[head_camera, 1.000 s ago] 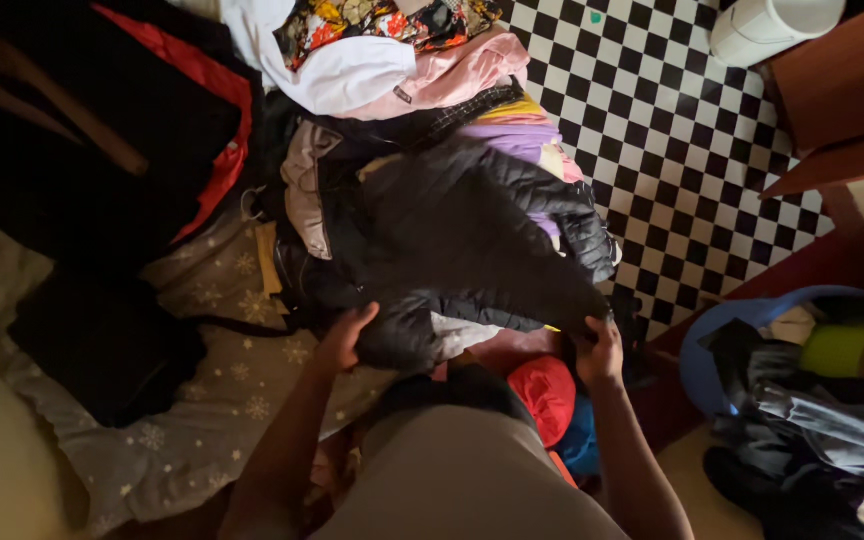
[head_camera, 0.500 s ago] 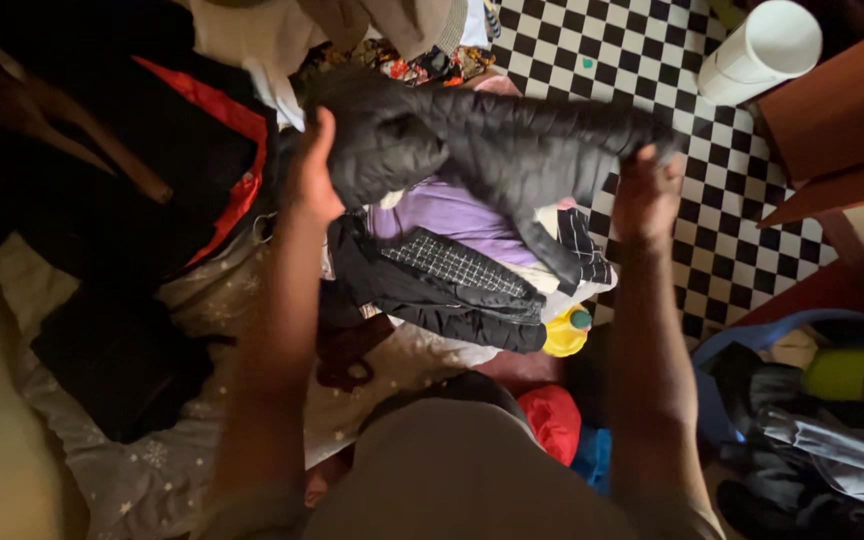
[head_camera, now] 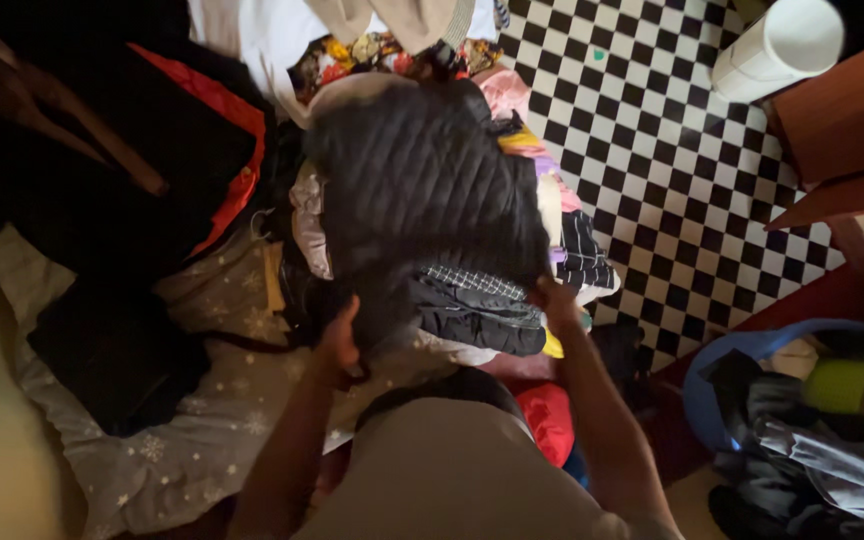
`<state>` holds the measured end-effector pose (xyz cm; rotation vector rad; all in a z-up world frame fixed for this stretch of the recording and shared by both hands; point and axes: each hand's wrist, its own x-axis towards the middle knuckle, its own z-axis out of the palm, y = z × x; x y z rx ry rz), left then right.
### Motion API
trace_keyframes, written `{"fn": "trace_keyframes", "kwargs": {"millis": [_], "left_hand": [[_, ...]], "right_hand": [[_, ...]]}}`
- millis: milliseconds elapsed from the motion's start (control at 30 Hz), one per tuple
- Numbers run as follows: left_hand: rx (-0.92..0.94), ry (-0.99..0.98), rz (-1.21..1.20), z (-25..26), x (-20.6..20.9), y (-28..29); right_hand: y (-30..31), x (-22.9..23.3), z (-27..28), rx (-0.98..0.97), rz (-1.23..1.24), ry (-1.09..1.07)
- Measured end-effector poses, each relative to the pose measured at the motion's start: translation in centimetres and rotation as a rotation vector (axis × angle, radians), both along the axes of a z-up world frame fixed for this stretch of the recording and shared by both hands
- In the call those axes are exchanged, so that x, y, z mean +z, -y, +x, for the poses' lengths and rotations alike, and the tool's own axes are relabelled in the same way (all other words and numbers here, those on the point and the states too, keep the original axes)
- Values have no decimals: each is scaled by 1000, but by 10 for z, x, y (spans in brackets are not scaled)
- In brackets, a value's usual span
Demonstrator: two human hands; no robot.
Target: The person sorts through a pile of clothes, picking up a black jacket, folding it, and placing it on a bed, then repeating the process with other items including a purple shirt.
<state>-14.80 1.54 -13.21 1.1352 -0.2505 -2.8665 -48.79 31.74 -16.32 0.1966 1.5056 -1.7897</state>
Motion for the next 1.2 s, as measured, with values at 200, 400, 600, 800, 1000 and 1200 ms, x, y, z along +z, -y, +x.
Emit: {"fn": "trace_keyframes", "kwargs": {"millis": [200, 400, 600, 800, 1000, 1200], "left_hand": [[-39, 189, 58, 47, -57, -59], [-90, 84, 46, 60, -57, -56], [-89, 20, 167, 2, -65, -53], [-98, 169, -175, -59, -82, -78], [-115, 41, -152, -68, -75, -101], [-96, 396, -927, -44, -48, -71]], "right_hand": [[-37, -50, 87, 278, 546, 42], [-48, -48, 103, 51, 270, 357], [-35, -41, 101, 115, 595, -153], [13, -38, 138, 310, 525, -269], [6, -41, 168, 785, 173, -478], [-12, -44, 126, 1078, 359, -251]]}}
